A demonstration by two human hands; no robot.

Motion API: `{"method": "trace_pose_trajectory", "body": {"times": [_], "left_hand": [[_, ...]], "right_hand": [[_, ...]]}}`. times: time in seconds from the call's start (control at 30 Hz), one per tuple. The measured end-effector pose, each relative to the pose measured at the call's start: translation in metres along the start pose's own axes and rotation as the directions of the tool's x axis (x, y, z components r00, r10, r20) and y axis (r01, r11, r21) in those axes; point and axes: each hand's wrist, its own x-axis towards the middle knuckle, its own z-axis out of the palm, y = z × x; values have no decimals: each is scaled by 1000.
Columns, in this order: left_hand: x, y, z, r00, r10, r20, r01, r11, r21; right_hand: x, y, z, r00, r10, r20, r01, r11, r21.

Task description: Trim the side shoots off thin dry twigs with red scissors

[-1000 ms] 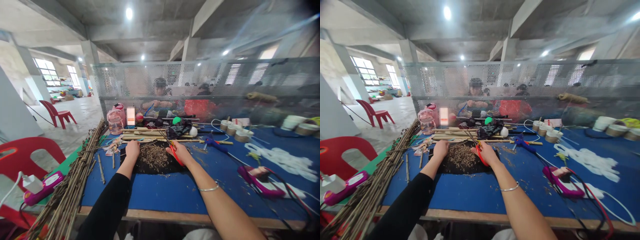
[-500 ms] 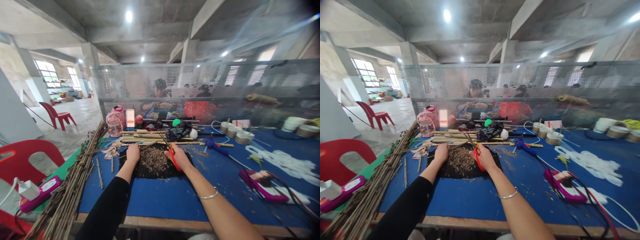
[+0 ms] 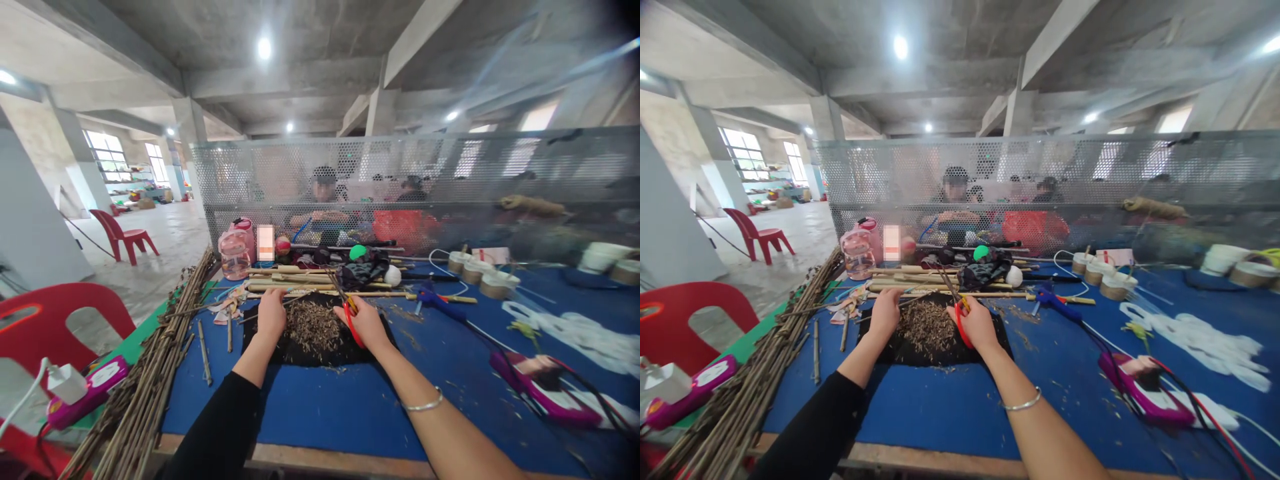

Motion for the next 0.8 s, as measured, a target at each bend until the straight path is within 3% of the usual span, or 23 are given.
{"method": "trace_pose_trajectory", "body": {"times": [0.07, 0.13, 0.2, 0.23, 0.3, 0.37, 0.43, 0.63, 0.7, 0.8], "left_hand": [[-8, 16, 1, 1000, -9, 29, 14, 984, -179], [-18, 36, 2, 981, -28, 193, 102, 919, -381], [-30, 55, 4, 892, -23, 451, 294, 787, -543], [-35, 62, 5, 815, 18, 579, 401, 703, -587], [-42, 72, 5, 679, 70, 730, 574, 569, -589], [-45, 75, 4, 622, 40, 782, 656, 519, -548], [-46, 73, 2, 593, 26, 805, 677, 526, -515], [-49, 68, -3, 476, 171, 863, 671, 564, -482], [-46, 70, -5, 455, 186, 871, 675, 567, -473], [-37, 72, -8, 422, 176, 889, 671, 599, -437]], "right_hand": [[2, 1, 2, 1000, 25, -19, -22, 988, 155], [5, 2, 3, 996, 82, 19, -83, 919, 386], [7, 0, 3, 983, 153, 97, -180, 766, 617], [8, -1, 2, 976, 177, 128, -215, 684, 697], [9, -3, -2, 963, 196, 186, -266, 566, 780], [9, -6, -6, 948, 195, 253, -318, 494, 809], [7, -9, -9, 930, 186, 318, -368, 462, 807], [3, -10, -1, 925, 142, 351, -364, 592, 719], [1, -8, 2, 943, 143, 301, -320, 637, 701], [1, -8, 4, 969, 195, 154, -248, 771, 587]]}}
